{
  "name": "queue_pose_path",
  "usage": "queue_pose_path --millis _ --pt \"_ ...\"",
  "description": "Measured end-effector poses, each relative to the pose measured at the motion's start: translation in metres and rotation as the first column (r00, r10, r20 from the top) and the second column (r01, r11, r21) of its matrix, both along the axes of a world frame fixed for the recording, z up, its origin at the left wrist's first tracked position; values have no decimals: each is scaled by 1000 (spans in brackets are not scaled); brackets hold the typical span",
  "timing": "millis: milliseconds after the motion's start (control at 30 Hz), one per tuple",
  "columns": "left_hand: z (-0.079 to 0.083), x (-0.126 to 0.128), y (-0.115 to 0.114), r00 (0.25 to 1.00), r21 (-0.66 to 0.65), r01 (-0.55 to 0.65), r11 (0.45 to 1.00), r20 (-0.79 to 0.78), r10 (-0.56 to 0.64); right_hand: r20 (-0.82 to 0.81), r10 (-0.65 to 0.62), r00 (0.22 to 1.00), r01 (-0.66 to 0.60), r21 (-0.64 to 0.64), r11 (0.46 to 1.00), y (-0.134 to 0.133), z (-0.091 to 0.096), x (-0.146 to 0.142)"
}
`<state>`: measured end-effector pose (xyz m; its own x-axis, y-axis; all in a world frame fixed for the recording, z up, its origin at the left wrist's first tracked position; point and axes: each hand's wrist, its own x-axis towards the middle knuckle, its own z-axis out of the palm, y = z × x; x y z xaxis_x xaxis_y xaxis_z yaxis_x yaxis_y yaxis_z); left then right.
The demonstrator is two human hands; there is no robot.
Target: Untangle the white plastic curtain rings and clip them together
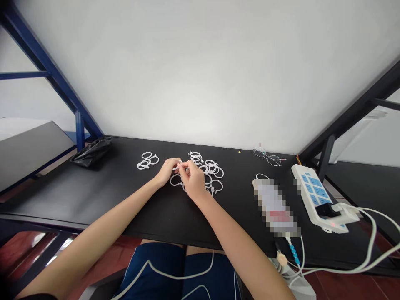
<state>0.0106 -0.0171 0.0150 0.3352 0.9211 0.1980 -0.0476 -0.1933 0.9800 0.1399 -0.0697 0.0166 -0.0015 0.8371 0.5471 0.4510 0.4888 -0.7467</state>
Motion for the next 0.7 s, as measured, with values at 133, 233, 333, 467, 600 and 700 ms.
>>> queue_pose_path --millis 133,233,333,467,600,700 --pt "2 1 -3 1000 101 18 995 22 -21 -91 24 996 -23 14 1000 -1 2 -1" --pt "-1 2 -4 1000 151 7 989 10 -8 -130 16 991 -16 -2 1000 0 2 -1" --pt "-4 3 -5 1000 170 -19 985 -18 22 -156 23 988 -28 -27 999 0 2 -1" --pt "-4 3 -6 998 200 -57 978 -24 63 -214 44 976 -59 -63 996 -1 4 -3" --pt "-1 3 -8 995 197 -87 976 -40 97 -248 61 967 -82 -76 994 -3 7 -5" --pt "1 4 -10 993 186 -99 978 -50 110 -245 59 968 -78 -71 994 -2 8 -5"
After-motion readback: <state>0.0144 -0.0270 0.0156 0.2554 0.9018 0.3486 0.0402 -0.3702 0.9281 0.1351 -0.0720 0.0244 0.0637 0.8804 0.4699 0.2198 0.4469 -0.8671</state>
